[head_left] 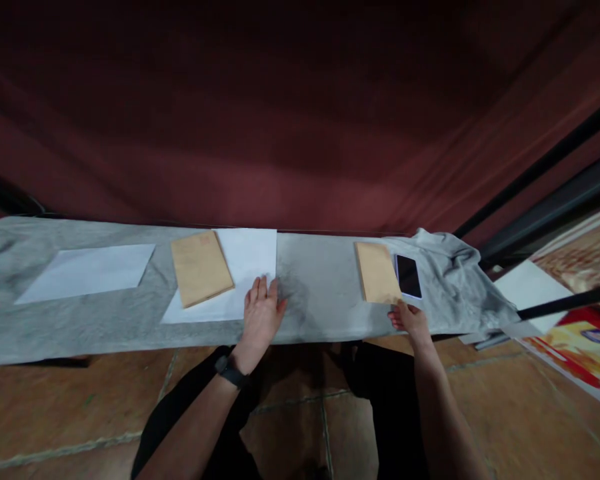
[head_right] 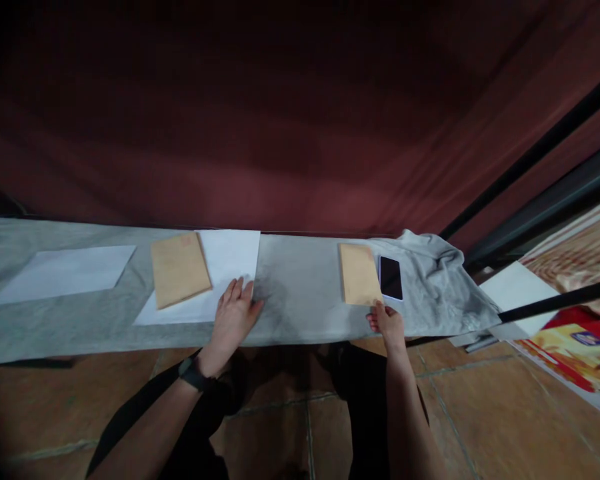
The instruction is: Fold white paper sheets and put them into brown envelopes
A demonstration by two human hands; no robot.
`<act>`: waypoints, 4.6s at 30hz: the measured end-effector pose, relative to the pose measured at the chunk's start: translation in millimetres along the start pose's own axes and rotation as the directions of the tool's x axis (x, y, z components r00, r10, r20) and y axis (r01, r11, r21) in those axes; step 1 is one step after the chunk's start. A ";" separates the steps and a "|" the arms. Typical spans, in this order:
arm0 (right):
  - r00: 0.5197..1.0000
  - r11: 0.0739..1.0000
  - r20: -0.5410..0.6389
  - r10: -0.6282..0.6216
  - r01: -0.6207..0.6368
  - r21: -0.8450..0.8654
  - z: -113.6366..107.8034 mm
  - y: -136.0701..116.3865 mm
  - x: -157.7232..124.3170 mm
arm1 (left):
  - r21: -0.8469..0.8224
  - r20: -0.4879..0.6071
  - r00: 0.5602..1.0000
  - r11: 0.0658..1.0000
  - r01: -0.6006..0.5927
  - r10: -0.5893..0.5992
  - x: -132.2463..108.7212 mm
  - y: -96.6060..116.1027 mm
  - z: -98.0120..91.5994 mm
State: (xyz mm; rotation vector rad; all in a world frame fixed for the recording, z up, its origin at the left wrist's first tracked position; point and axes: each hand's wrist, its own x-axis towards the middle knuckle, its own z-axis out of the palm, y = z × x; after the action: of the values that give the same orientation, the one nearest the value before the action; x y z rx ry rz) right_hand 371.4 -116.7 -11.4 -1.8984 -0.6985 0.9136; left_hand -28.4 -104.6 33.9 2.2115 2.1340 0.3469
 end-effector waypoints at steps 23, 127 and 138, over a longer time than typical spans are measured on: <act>0.758 0.971 0.609 -0.232 0.144 0.191 136.5 -54.3 -52.8 | -0.158 -0.042 0.904 0.890 -0.427 0.426 -15.4 51.4 3.8; 0.471 0.079 0.547 -0.692 0.803 -0.591 147.7 -11.0 -38.2 | -0.051 0.023 0.973 0.973 -0.227 0.229 61.2 25.1 54.6; 0.479 0.116 0.563 -0.674 0.821 -0.559 144.2 -15.9 -39.9 | -0.092 0.100 0.929 0.933 -0.348 0.356 122.3 81.9 80.1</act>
State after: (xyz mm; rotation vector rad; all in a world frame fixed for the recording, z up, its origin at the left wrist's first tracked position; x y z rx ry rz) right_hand 229.4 -71.6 -32.7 -1.6821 -2.2656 -0.0231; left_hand 70.3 22.4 -13.1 2.5003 1.6351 0.2968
